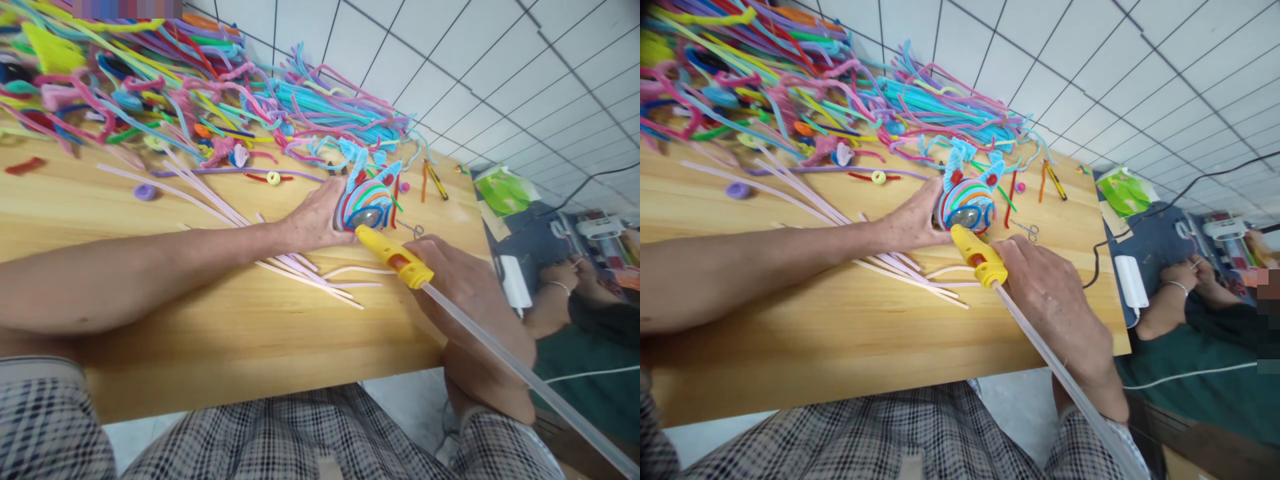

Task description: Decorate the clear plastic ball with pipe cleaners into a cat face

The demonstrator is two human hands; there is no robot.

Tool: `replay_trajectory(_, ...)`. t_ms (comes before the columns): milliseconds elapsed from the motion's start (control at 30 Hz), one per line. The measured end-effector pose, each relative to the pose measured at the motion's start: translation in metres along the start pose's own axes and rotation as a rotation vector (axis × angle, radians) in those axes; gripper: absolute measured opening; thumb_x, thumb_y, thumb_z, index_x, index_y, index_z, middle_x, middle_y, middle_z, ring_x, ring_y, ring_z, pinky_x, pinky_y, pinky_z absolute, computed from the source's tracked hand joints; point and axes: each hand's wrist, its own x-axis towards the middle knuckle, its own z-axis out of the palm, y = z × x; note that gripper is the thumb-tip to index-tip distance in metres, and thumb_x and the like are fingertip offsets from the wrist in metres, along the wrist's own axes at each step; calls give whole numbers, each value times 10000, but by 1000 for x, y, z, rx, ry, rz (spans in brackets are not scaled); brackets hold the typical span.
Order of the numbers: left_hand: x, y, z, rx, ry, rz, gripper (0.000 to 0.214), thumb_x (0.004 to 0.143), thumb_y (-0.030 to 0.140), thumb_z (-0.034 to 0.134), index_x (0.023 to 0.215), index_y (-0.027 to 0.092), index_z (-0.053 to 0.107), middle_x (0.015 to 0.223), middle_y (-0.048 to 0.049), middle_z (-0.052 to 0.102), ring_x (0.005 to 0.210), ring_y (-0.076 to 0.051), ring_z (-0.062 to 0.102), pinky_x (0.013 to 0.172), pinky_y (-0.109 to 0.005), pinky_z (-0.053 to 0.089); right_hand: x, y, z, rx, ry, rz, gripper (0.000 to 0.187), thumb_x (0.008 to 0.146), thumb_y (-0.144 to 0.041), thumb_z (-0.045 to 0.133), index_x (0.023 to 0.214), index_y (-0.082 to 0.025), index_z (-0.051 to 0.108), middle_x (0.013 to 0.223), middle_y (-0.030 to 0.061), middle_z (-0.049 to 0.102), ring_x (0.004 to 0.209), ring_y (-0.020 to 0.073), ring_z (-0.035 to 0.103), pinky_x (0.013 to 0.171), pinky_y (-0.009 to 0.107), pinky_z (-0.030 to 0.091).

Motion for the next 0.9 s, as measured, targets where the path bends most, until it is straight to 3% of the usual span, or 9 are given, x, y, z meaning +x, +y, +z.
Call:
replay_trajectory(433,0,0,-1,6,5,10,941,889,667,991,1594,228,549,1574,-194,683,1525,-436,667,1326,-629,574,-1,0,3,-49,9,-22,259,1230,-202,410,1223,-223,668,991,36,741,821,258,787,723,399,539)
replay_trajectory(900,0,0,0,-6,4,-34,995,843,762,1004,1571,245,567,1544,-190,689,1489,-456,672,1298,-655,580,-1,0,3,-18,-16,9,254,1196,-173,433,1235,-214,681,992,50,752,832,270,776,740,417,527)
